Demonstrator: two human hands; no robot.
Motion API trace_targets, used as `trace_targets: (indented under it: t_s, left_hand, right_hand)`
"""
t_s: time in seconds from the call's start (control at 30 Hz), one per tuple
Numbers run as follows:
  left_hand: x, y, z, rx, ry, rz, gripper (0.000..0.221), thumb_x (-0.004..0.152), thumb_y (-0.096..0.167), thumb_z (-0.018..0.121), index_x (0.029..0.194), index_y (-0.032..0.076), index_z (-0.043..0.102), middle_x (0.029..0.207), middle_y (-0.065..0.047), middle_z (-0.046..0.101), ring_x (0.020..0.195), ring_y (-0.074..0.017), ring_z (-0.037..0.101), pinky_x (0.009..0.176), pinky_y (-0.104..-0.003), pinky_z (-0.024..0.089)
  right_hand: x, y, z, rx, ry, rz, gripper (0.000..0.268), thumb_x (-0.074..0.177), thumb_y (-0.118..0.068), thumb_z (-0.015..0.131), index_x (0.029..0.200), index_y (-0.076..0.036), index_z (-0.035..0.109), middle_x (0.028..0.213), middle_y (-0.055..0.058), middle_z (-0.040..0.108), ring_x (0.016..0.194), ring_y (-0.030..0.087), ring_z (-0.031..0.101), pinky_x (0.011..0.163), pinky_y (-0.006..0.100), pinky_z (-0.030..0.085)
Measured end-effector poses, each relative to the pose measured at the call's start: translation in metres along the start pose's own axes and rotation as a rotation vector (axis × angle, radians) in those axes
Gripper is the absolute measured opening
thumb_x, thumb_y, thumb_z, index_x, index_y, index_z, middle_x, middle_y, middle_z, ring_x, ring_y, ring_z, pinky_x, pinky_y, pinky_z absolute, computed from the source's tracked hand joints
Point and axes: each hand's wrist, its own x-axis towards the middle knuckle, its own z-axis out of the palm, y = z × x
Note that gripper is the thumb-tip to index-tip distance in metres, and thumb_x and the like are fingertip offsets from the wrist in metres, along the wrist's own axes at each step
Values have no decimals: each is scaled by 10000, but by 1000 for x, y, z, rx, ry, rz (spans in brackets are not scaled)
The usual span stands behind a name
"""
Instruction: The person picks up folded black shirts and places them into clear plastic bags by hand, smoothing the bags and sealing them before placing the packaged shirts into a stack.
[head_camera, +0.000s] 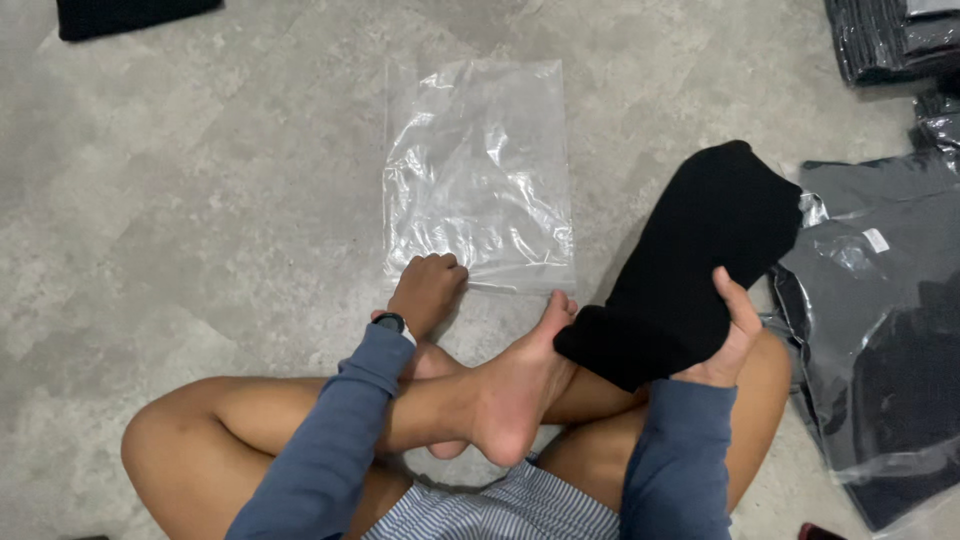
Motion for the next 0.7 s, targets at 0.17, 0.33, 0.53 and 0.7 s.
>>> trace_targets:
  t_s: [0.17, 0.33, 0.53, 0.7]
  left_hand:
    - [12, -9, -29, -270, 14, -166, 200, 992, 263, 558, 943, 142, 710, 926, -73, 689, 901, -317, 687, 767, -432, 554]
    - [38, 0, -63, -337, 75, -185, 184, 961, 182, 569, 940, 44, 690, 859, -128, 659, 843, -352, 697, 723, -452, 570]
    - [67, 12, -77, -423, 207, -148, 124, 907, 135, 657, 891, 39, 734, 770, -94, 667, 747, -291, 718, 667, -379, 591]
    - [65, 27, -109, -521, 488, -106, 109, 910, 114, 662, 880, 24, 717, 747, -123, 645, 728, -308, 706, 658, -383, 585]
  right_hand:
    - [7, 11, -2, -39, -21, -24, 400, 803, -102, 671, 1200, -93, 720, 1205, 148, 734, 1050, 317, 746, 983, 449, 596]
    - [1, 3, 13, -105, -74, -24, 399, 803, -110, 671, 1200, -110, 718, 1154, 165, 739, 974, 322, 757, 887, 430, 623]
    - [14, 34, 4, -392, -165, 134, 233, 823, -140, 747, 1029, -31, 742, 902, 239, 730, 772, 339, 758, 653, 489, 636]
    - [12, 85, -7, -600, -249, 345, 254, 797, -51, 725, 1030, 49, 724, 804, 248, 728, 685, 335, 749, 564, 474, 613]
